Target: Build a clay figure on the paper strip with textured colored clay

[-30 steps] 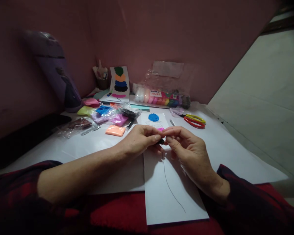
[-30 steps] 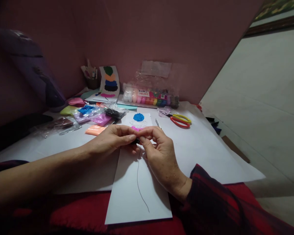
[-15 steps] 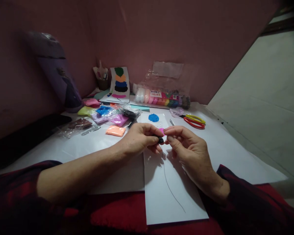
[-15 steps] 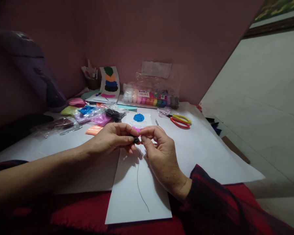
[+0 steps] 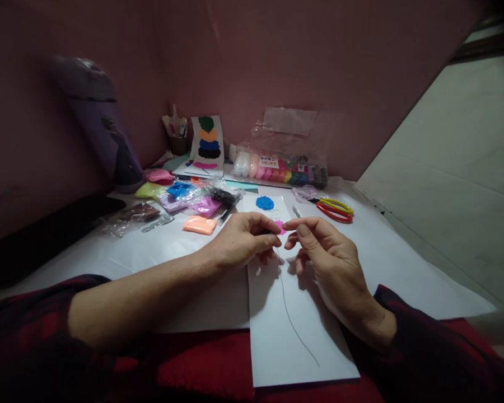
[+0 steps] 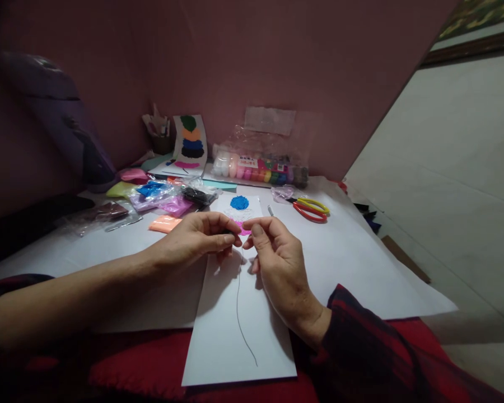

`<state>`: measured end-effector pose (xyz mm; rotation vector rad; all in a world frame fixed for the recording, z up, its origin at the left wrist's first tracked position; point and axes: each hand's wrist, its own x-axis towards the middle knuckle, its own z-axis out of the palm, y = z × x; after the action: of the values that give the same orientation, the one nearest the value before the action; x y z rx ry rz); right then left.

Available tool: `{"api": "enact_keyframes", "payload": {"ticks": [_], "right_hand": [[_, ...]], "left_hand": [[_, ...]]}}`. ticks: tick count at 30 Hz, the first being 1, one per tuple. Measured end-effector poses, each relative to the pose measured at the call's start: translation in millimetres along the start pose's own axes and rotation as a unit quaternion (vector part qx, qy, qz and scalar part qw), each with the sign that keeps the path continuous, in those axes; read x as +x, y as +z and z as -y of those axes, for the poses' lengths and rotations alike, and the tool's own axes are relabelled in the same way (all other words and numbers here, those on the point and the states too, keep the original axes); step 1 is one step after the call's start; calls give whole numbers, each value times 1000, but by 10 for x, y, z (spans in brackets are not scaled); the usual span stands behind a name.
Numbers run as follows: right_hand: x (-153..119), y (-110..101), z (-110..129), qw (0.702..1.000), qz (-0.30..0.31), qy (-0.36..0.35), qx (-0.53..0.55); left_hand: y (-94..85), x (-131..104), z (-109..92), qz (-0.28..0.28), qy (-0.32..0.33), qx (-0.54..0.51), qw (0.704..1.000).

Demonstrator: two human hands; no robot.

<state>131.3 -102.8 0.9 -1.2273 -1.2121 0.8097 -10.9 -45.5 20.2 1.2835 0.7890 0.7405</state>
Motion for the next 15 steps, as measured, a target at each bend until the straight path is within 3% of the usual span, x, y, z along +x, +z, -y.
{"api": "enact_keyframes", "payload": {"ticks": [5, 15], "right_hand": [[0, -6, -8, 1000, 5, -2, 5], [8, -4, -1, 1000, 10, -16, -4]], "left_hand": [[29, -3, -36, 8, -28, -13, 999], [36, -33, -53, 4, -16, -23, 1000]]}}
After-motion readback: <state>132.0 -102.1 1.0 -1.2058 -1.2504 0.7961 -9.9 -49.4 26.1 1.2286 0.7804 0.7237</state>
